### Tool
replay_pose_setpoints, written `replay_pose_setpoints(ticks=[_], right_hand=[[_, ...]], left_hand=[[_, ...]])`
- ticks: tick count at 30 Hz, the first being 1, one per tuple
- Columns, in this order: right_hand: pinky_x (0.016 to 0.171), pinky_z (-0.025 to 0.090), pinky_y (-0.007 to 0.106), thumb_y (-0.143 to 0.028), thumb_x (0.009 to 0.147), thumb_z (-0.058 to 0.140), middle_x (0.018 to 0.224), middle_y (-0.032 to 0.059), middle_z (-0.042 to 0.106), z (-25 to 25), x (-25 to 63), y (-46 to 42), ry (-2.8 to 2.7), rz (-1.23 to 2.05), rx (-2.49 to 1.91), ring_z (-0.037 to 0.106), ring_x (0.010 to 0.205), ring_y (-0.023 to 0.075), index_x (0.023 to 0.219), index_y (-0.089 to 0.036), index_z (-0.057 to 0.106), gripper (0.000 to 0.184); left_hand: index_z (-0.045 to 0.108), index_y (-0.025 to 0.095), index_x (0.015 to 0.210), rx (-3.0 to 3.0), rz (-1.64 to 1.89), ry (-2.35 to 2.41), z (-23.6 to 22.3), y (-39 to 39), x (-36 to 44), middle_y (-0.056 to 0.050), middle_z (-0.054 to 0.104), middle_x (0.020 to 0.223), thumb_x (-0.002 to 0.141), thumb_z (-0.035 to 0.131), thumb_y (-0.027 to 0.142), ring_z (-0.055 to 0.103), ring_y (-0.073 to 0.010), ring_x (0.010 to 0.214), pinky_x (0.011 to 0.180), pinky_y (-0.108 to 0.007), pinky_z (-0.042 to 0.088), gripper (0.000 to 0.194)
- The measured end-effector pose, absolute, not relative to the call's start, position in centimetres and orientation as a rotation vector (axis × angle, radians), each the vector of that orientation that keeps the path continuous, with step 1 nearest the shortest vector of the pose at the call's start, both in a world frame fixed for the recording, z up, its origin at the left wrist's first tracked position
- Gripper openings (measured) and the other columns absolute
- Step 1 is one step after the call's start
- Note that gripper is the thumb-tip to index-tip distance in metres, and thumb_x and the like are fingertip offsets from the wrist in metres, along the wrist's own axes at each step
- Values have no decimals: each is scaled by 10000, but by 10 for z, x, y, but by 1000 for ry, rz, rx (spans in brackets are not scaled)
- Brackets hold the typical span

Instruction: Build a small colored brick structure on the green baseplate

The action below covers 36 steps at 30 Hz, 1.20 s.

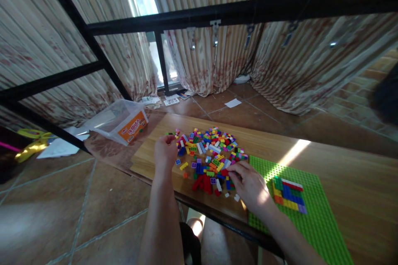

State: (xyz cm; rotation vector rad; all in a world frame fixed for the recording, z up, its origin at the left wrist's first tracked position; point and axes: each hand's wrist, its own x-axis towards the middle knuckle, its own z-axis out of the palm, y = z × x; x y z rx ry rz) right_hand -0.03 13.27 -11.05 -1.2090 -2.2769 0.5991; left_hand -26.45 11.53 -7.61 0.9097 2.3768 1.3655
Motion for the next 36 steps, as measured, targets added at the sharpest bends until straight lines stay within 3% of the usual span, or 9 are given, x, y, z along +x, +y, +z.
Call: replay_pose_setpoints(ticks=[8,16,19,21,24,29,32,36], right_hand=[[667,498,308,-252,878,479,906,35,661,-111,4,133,-2272,605,-1188,635,767,191,879,-240,668,189],[705,490,312,-229,877,507,901,35,667,-97,9,132,-2215,595,-1148,627,762,180,879,-232,681,174],[735,491,303,-209,872,519,871,42,672,-85,20,140,-2122,630,-1070,630,790,172,872,-213,685,167],[758,495,306,-214,860,534,865,51,681,-75,36,151,-1993,619,-1088,635,815,172,856,-201,689,156],[717,505,327,-268,819,590,805,44,700,-63,67,167,-1725,576,-1247,641,746,173,835,-201,701,130],[667,511,310,-301,754,658,797,30,707,-56,102,170,-1553,850,-1198,634,719,155,840,-201,696,138],[675,520,311,-333,746,682,873,36,708,-59,110,161,-1753,1035,-1160,632,740,151,933,-204,690,227],[726,527,321,-357,730,718,938,46,691,-66,117,154,-1965,994,-1205,633,809,167,1000,-207,679,312]], left_hand=[[703,212,843,1166,617,2555,-70,105,-253,-101,715,855,669,631,226,648,-270,870,737,-351,451,188],[712,207,795,1205,338,2606,-70,111,-247,-119,718,878,673,609,215,650,-286,898,746,-354,470,159],[714,202,777,1299,446,2570,-68,113,-251,-95,712,795,707,606,292,648,-272,835,727,-343,469,157],[711,179,803,1307,749,2461,-65,116,-245,-76,703,779,701,626,332,639,-239,777,699,-318,465,203],[695,144,869,1213,1188,1927,-58,120,-211,-30,664,716,699,656,385,577,-145,634,587,-242,435,297],[664,136,902,979,1158,1272,-58,127,-115,29,562,600,729,663,301,404,-49,455,459,-182,320,239],[668,126,876,886,1109,1240,-68,130,-73,7,587,639,768,614,208,445,-51,489,481,-180,347,146],[682,124,865,883,1028,1300,-79,130,-49,-10,620,663,786,582,163,492,-58,499,492,-186,368,133]])
